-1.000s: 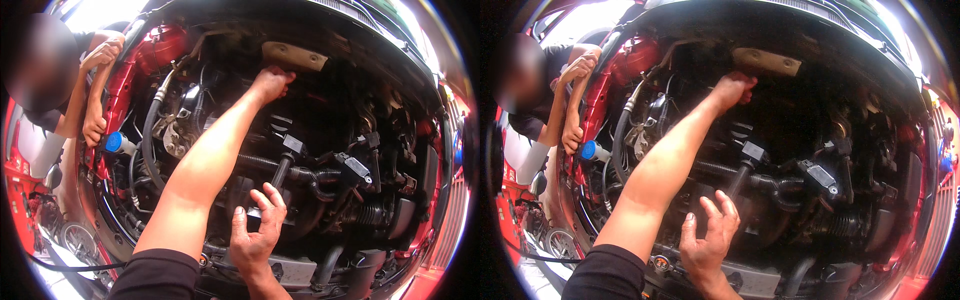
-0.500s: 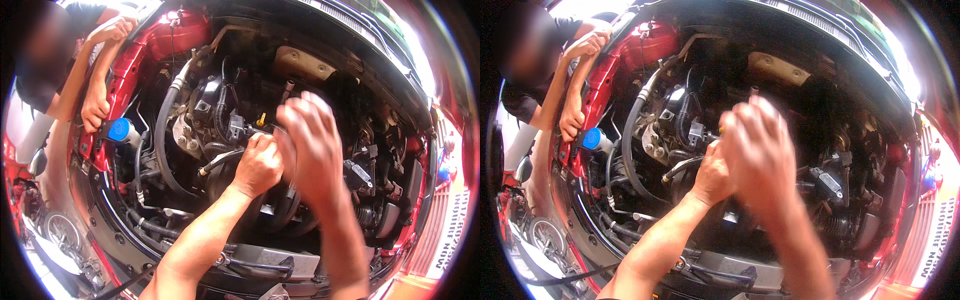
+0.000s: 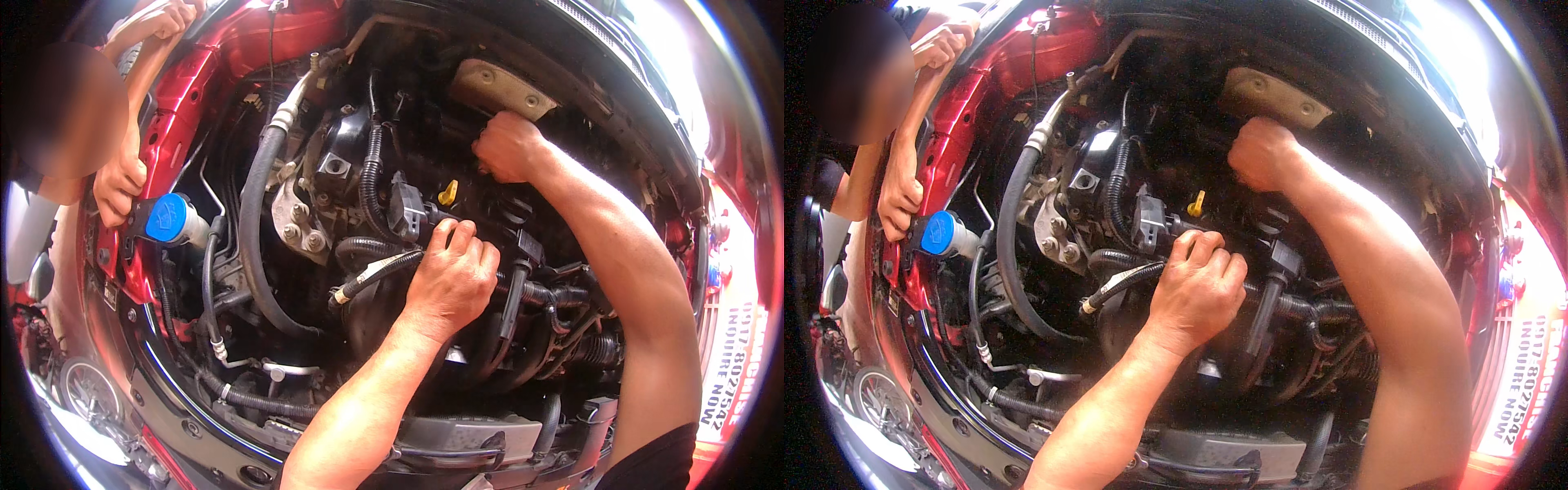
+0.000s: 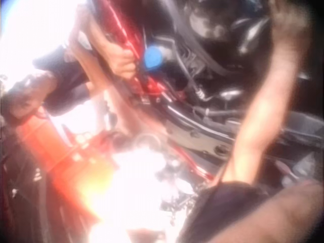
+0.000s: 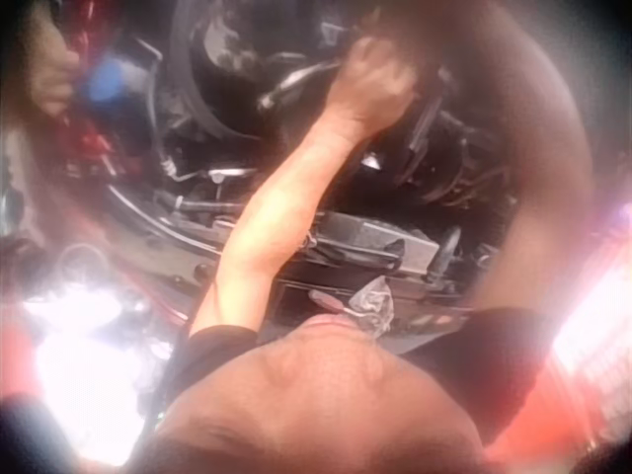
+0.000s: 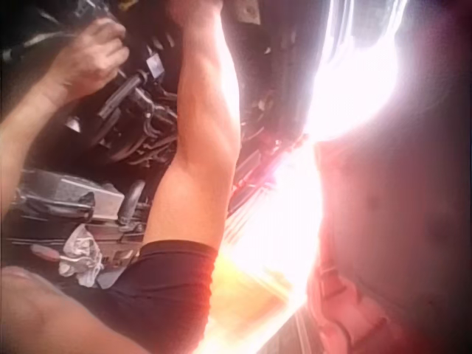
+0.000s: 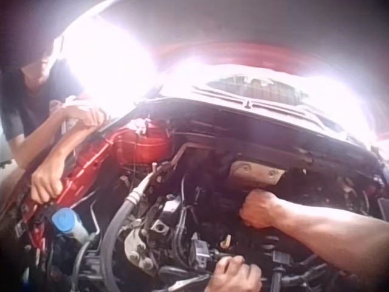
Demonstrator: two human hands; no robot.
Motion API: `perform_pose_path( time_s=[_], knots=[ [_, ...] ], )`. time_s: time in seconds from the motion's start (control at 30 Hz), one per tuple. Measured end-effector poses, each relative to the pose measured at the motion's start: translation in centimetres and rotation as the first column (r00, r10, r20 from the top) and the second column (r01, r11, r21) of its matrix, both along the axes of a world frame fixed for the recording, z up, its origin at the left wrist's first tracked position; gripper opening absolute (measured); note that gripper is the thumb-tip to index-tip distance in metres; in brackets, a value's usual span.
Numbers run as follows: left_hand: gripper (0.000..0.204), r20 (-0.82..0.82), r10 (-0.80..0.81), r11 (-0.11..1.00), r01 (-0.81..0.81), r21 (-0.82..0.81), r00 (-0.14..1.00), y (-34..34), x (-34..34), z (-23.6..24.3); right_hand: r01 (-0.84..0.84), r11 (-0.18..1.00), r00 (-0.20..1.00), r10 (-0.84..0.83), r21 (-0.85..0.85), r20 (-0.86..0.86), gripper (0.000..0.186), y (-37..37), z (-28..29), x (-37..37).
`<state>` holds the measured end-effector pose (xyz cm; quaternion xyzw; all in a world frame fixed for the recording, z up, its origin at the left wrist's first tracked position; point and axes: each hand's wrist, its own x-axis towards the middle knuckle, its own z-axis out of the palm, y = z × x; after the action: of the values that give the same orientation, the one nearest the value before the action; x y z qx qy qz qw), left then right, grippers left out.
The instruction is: The person uses a socket wrench to tighten bolts on the engine block of a red car with the hood open. The camera wearer repeatedly reaches into the engine bay to adjust components.
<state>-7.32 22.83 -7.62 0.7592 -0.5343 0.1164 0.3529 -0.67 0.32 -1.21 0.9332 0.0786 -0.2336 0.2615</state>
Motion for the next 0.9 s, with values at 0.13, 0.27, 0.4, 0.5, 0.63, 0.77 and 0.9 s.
perform_pose_path(
  time_s=[0.13, 0.27, 0.4, 0.5, 0.63, 0.77, 0.9],
  knots=[
    [0.017, -0.010, 0.006, 1.000, -0.006, -0.019, 1.000, 0.1, 0.2, 0.0, 0.034, 0.999, 0.998, -0.036, -0.031, -0.044, 0.029, 1.7, 1.4, 1.1],
    [0.017, -0.006, 0.002, 1.000, -0.002, 0.000, 1.000, 0.2, 0.4, 0.0, 0.351, 0.877, 0.872, -0.434, 0.327, 0.228, 0.032, 2.6, 0.5, 1.2],
    [0.016, -0.004, 0.006, 1.000, -0.006, 0.016, 1.000, -0.1, -0.1, 0.1, 0.162, 0.266, 0.003, -0.963, 0.950, 0.269, 0.046, 2.2, -5.3, 1.6],
    [0.017, 0.030, -0.001, 0.999, 0.000, 0.040, 1.000, -0.3, -0.3, 0.2, -0.180, 0.274, -0.303, -0.929, 0.945, 0.211, 0.042, 2.1, -6.7, 3.2],
    [0.016, 0.022, 0.025, 0.999, -0.026, 0.041, 0.999, 0.6, 0.6, -0.1, -0.361, -0.493, 0.109, -0.865, 0.791, -0.490, 0.039, 2.2, -4.7, 3.6],
    [0.016, -0.017, -0.006, 1.000, 0.005, -0.013, 1.000, -0.5, -0.4, 0.3, 0.135, -0.887, 0.775, -0.183, 0.442, -0.605, 0.032, -6.6, -5.2, -0.6],
    [0.016, -0.007, 0.011, 1.000, -0.011, 0.011, 1.000, 0.1, 0.2, -0.1, -0.338, -0.444, 0.108, -0.894, 0.830, -0.435, 0.028, 1.0, -4.4, 1.5]
  ],
)
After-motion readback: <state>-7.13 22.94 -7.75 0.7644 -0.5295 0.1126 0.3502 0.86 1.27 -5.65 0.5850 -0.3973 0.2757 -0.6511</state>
